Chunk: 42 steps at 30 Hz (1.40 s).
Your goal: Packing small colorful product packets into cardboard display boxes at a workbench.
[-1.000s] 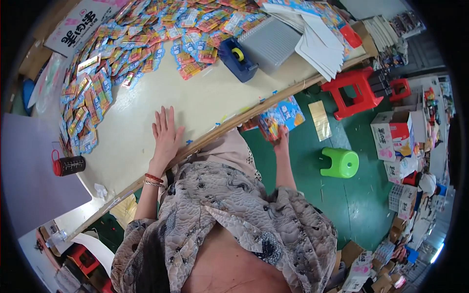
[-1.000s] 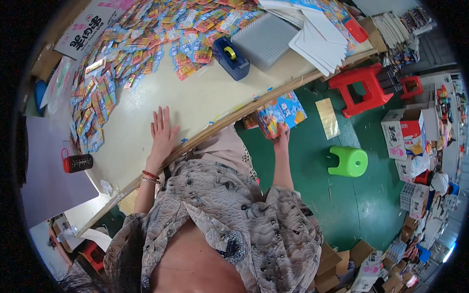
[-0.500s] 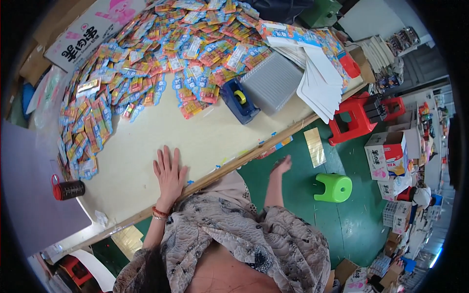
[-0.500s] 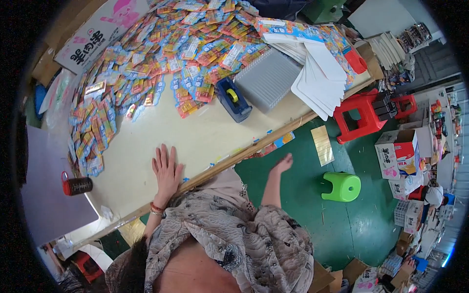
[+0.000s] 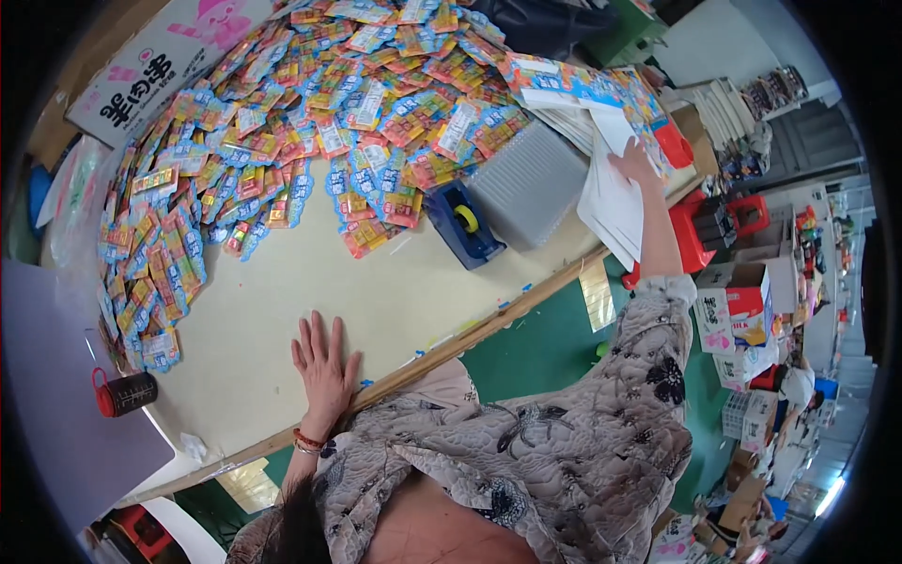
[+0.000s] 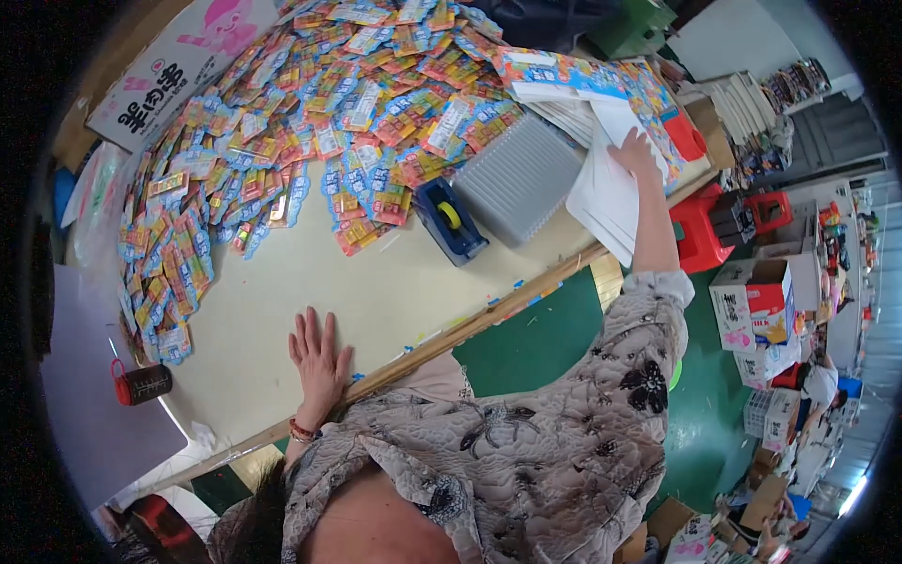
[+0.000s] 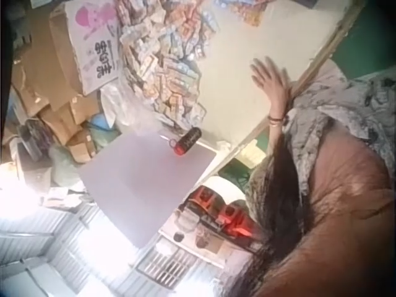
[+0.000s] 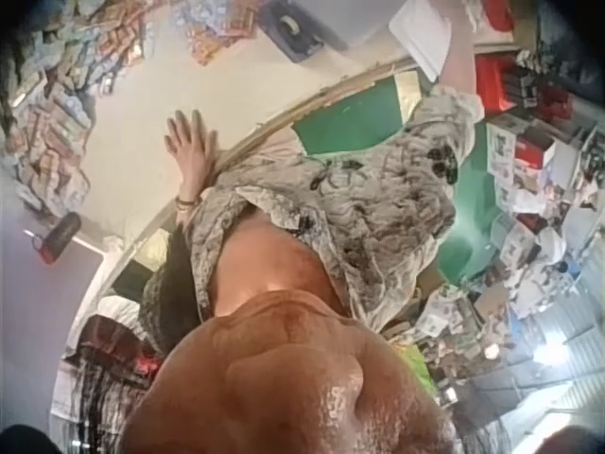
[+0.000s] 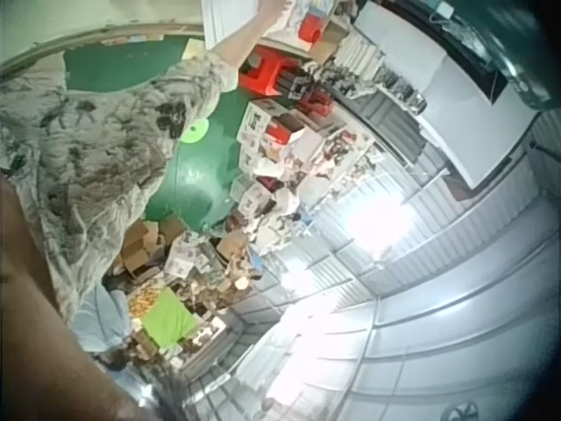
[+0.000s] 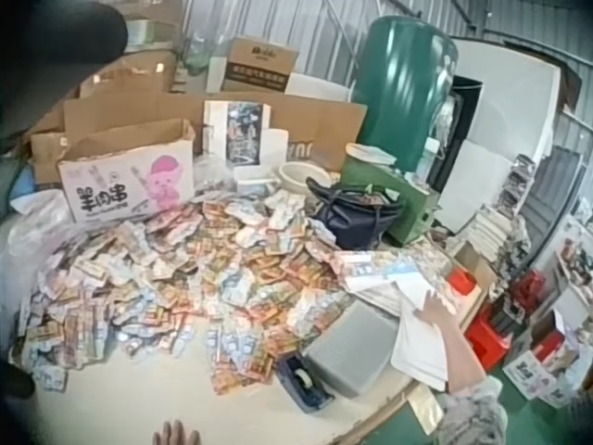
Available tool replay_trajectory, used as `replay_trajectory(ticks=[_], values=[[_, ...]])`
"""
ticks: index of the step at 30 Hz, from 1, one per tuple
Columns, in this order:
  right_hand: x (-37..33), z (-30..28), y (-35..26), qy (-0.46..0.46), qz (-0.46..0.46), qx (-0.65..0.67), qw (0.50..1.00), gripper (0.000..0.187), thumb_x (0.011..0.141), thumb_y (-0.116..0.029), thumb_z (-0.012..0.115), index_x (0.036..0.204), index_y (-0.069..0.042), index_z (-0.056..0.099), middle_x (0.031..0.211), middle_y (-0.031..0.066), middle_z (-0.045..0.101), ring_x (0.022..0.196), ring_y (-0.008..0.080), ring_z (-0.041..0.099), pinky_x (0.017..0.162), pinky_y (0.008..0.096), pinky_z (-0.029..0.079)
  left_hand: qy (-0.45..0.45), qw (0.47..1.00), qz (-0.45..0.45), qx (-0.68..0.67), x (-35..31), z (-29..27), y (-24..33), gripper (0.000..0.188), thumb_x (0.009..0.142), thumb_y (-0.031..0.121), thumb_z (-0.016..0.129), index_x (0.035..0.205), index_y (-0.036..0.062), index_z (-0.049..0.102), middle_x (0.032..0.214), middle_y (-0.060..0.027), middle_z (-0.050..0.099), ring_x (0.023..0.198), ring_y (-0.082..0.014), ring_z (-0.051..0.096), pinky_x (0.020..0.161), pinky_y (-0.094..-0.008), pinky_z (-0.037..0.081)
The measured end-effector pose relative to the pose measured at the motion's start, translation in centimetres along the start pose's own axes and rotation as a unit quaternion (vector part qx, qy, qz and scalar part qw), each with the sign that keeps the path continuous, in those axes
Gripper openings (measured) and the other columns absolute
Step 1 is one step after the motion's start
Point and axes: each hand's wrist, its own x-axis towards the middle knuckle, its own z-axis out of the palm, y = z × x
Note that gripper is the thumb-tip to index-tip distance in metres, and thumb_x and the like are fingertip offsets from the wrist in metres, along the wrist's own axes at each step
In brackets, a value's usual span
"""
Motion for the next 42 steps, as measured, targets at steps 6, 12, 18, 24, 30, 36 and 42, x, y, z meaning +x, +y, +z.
replay_trajectory(ticks=[6,12,18,24,30,36,42], values=[[2.8,3.7,-1.9,-0.088,-0.058,-0.038,0.994,0.034,0.088,-0.025,0.051,0.111,0.001,0.054,0.094,0.0241,0.066,0.091,0.0403,0.065,0.080,0.0459,0.054,-0.009,1.000,-0.011,-0.016,0.1,0.1,-0.3,0.063,0.091,0.036,0.054,0.146,0.0133,0.034,0.154,-0.0175,0.019,0.143,-0.0368,0.012,0.114,-0.0514,0.006],[0.4,-2.5,-4.2,-0.041,-0.199,-0.117,0.972,0.015,0.085,-0.008,0.053,0.094,-0.001,0.063,0.088,0.0171,0.067,0.084,0.0346,0.068,0.071,0.0420,0.056,-0.007,1.000,-0.008,-0.029,0.1,0.4,-0.6,0.064,0.090,0.036,0.056,0.146,0.0135,0.034,0.155,-0.0167,0.019,0.144,-0.0363,0.012,0.114,-0.0513,0.006],[-1.1,-10.2,-3.3,0.094,-0.087,-0.165,0.978,0.019,0.082,-0.003,0.053,0.099,-0.007,0.060,0.092,0.0145,0.066,0.084,0.0331,0.066,0.068,0.0428,0.054,0.008,0.998,0.003,-0.055,0.2,0.4,-1.0,0.063,0.092,0.033,0.055,0.147,0.0114,0.032,0.154,-0.0167,0.019,0.144,-0.0343,0.011,0.114,-0.0517,0.005],[-5.4,-27.7,-7.0,0.288,-0.244,-0.070,0.924,0.039,0.078,0.006,0.050,0.113,-0.009,0.059,0.107,0.0127,0.064,0.100,0.0317,0.062,0.084,0.0443,0.051,0.148,0.891,-0.026,-0.428,4.3,-3.7,-3.0,0.056,0.097,0.021,0.049,0.146,0.0050,0.030,0.151,-0.0131,0.030,0.140,-0.0260,0.027,0.113,-0.0402,0.021],[-12.0,-35.9,-18.9,0.411,-0.504,-0.073,0.756,0.038,0.082,0.001,0.056,0.118,-0.009,0.061,0.127,0.0069,0.059,0.122,0.0226,0.054,0.101,0.0396,0.043,0.071,0.799,0.021,-0.597,11.2,-9.9,-1.4,0.081,0.094,0.037,0.056,0.151,0.0098,0.005,0.154,-0.0155,0.019,0.138,-0.0304,0.027,0.109,-0.0431,0.029],[-19.1,-35.0,-31.0,0.442,-0.656,-0.018,0.612,0.033,0.083,-0.008,0.059,0.114,-0.012,0.064,0.126,0.0033,0.060,0.118,0.0200,0.057,0.104,0.0372,0.040,-0.021,0.665,-0.144,-0.732,12.4,-8.8,2.1,0.139,0.068,0.065,0.073,0.141,0.0118,-0.033,0.151,-0.0216,0.015,0.134,-0.0371,0.030,0.095,-0.0595,0.036],[-21.8,-32.6,-37.0,0.545,-0.595,0.041,0.590,0.049,0.084,-0.021,0.062,0.131,-0.011,0.050,0.141,0.0100,0.046,0.130,0.0196,0.043,0.112,0.0526,0.020,0.047,0.625,-0.163,-0.762,11.0,-8.0,-1.1,0.141,0.068,0.057,0.077,0.141,0.0073,-0.033,0.137,-0.0175,0.038,0.118,-0.0315,0.046,0.088,-0.0576,0.040]])
